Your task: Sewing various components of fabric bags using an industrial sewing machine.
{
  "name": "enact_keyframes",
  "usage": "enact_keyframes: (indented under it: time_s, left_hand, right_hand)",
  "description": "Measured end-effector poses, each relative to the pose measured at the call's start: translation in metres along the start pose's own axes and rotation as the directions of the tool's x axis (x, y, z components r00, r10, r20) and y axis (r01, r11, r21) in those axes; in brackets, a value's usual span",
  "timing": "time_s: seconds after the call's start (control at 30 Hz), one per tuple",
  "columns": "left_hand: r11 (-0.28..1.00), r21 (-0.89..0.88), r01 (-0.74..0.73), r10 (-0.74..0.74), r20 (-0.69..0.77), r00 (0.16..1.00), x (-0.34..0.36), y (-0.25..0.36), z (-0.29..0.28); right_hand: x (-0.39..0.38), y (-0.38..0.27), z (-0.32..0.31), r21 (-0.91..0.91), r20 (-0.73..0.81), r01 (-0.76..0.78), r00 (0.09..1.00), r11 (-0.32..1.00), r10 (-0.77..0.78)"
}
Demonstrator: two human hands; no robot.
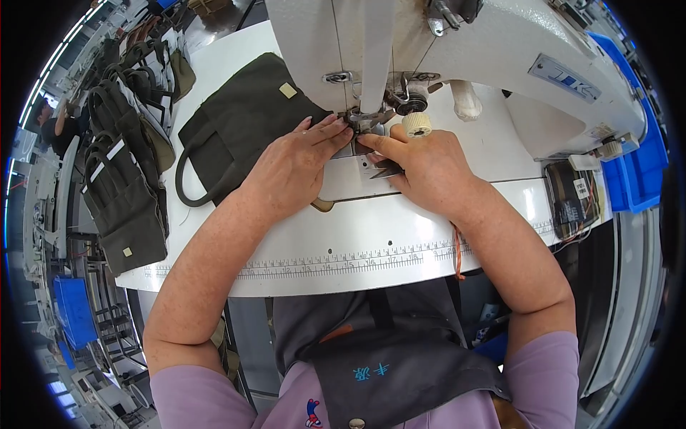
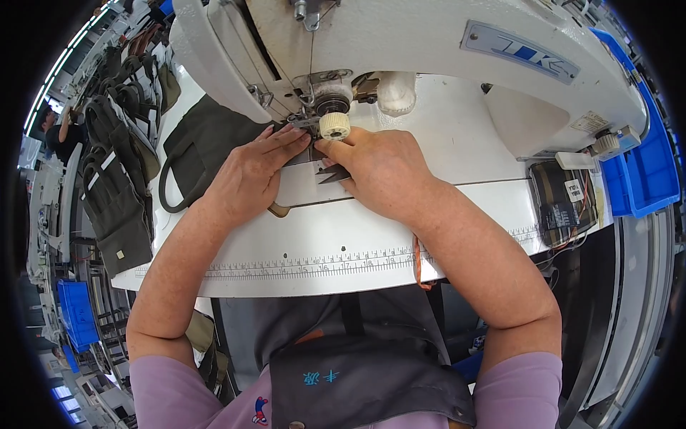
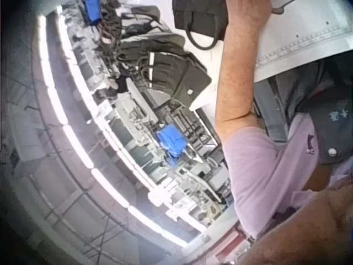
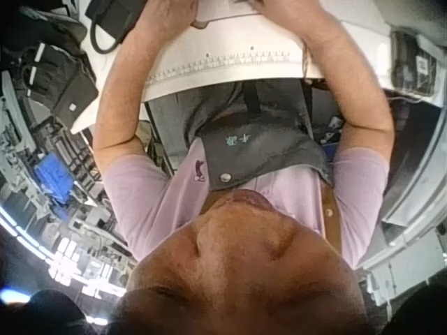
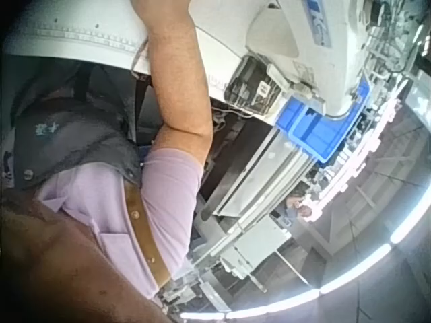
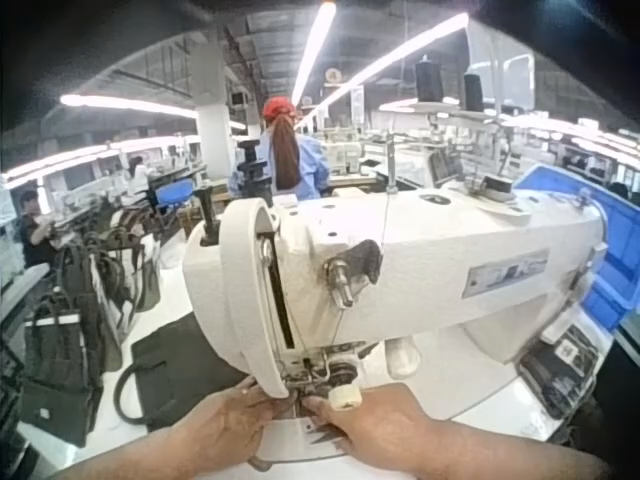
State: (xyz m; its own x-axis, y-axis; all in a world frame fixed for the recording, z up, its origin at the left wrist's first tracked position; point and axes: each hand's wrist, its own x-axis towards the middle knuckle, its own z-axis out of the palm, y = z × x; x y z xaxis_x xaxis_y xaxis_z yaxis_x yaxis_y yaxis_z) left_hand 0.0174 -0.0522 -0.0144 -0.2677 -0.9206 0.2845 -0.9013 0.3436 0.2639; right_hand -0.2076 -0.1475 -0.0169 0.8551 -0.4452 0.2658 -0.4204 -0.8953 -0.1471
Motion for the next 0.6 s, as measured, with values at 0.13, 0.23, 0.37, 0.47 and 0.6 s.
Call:
enact_keyframes:
  time_s: [0.13,0.23,0.37,0.47,0.6]
  left_hand:
    - [1.0,0.027,-0.007,0.007,-0.003,1.0,0.002,-0.001,0.001]
    - [0.996,0.084,0.003,-0.009,0.067,0.998,0.001,0.001,-0.002]
    - [0.998,0.048,0.039,-0.038,-0.018,0.999,-0.002,0.007,0.005]
    - [0.995,0.05,0.081,-0.079,-0.031,0.996,-0.004,0.019,0.009]
    - [0.966,0.212,0.15,-0.166,0.06,0.984,-0.002,0.045,-0.002]
  right_hand:
    - [0.0,0.001,0.0,-0.006,0.001,-0.006,1.0,1.0,0.006]
    - [0.0,0.002,0.0,0.006,0.002,-0.004,1.0,1.0,0.004]
    - [0.002,0.002,0.003,-0.002,-0.023,0.004,1.0,1.0,-0.004]
    - [0.001,0.004,0.003,0.008,-0.019,-0.004,1.0,1.0,0.004]
    - [0.001,-0.002,-0.003,0.056,-0.018,-0.038,0.999,0.998,0.039]
